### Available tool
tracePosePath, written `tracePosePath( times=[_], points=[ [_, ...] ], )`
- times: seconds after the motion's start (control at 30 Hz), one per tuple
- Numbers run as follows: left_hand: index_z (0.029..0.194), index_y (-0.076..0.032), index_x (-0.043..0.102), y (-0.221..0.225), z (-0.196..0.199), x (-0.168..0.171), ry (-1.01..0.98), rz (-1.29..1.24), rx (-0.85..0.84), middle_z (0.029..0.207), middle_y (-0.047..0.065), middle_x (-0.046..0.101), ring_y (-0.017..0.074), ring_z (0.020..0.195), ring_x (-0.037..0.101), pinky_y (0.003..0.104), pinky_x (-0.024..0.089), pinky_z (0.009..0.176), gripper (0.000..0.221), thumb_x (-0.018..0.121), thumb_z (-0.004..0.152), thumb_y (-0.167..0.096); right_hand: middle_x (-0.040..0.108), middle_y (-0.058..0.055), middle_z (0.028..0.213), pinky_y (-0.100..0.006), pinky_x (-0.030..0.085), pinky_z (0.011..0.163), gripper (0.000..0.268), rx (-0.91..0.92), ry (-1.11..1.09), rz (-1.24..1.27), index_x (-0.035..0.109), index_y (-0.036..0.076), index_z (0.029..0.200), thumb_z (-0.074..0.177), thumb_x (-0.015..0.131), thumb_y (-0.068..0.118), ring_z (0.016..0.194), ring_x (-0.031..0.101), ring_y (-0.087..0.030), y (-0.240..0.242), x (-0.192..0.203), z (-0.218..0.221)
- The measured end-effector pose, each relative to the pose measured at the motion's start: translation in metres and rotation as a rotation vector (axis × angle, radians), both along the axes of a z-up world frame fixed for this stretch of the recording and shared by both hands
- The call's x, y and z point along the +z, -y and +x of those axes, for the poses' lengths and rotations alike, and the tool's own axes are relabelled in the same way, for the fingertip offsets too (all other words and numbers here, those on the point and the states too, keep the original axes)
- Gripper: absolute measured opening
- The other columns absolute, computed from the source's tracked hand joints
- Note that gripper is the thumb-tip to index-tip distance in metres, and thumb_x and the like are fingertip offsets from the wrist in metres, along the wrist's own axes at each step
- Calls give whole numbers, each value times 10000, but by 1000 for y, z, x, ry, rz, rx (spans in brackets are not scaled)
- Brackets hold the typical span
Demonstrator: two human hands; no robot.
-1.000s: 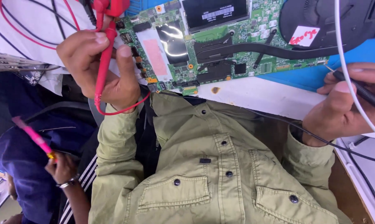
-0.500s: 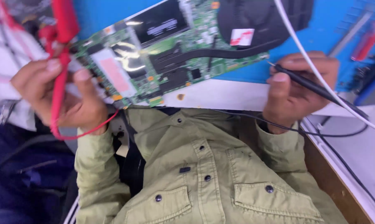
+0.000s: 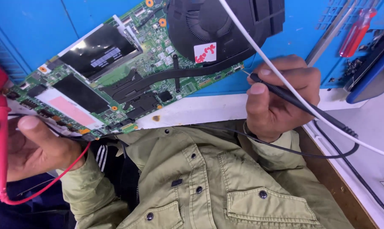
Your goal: Testing voltage on a laptop motherboard using a digital multimeter and probes.
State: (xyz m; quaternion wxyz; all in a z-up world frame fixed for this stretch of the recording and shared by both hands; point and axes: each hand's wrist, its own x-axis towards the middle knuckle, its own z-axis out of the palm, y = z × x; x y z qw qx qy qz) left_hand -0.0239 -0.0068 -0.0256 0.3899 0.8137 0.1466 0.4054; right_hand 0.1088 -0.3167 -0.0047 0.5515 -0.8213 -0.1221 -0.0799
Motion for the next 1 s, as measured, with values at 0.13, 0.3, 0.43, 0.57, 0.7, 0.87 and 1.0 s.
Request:
tracePosePath(
  times=[0.13,0.3,0.43,0.57,0.7,0.87,1.0],
  points=[
    [1202,113,529,-4,-12,-8,-1,-9,51,1125,371,588,510,992,590,611,479,866,238,651,1005,56,563,-97,933,-394,532,620,235,-7,-9,5,577,38,1001,1054,675,245,668,625,-259,2,-4,-1],
    [1358,47,479,-18,-51,-29,60,-20,43,1239,418,563,544,1065,536,682,416,889,399,608,1003,176,521,-83,871,-404,494,594,295,-29,-2,-30,574,28,938,1016,706,280,691,640,-275,6,-7,-4],
    [1396,53,520,-23,-55,-19,-54,37,46,1277,381,580,533,1096,561,655,431,890,420,627,1001,146,521,-86,845,-413,463,615,309,-35,0,-44,567,35,933,1009,711,298,678,624,-270,7,-8,-4],
    [1300,62,517,-24,-48,-18,-104,93,17,1166,322,564,458,1023,523,625,396,845,315,610,999,86,515,-97,789,-414,444,610,319,-41,-6,-45,545,41,923,1009,706,302,635,610,-264,5,-8,-3],
    [1343,55,487,-24,-59,-25,-58,61,49,1168,420,567,518,959,522,641,416,824,374,628,1016,170,531,-108,813,-421,455,628,322,-45,-17,-50,546,43,925,1010,708,309,635,605,-264,6,-7,-3],
    [1384,30,476,-23,-53,-27,24,14,7,1289,367,551,528,1127,519,693,400,936,478,580,974,253,516,-119,807,-420,450,605,330,-37,-7,-62,547,32,927,1015,700,311,633,605,-272,5,-7,-3],
    [1484,-12,489,-30,-62,-27,11,-29,-101,1430,325,539,549,1272,502,745,365,1000,608,499,954,286,497,-116,811,-430,438,608,327,-29,9,-74,546,23,911,1009,701,294,660,611,-295,7,-8,-3]
  ],
)
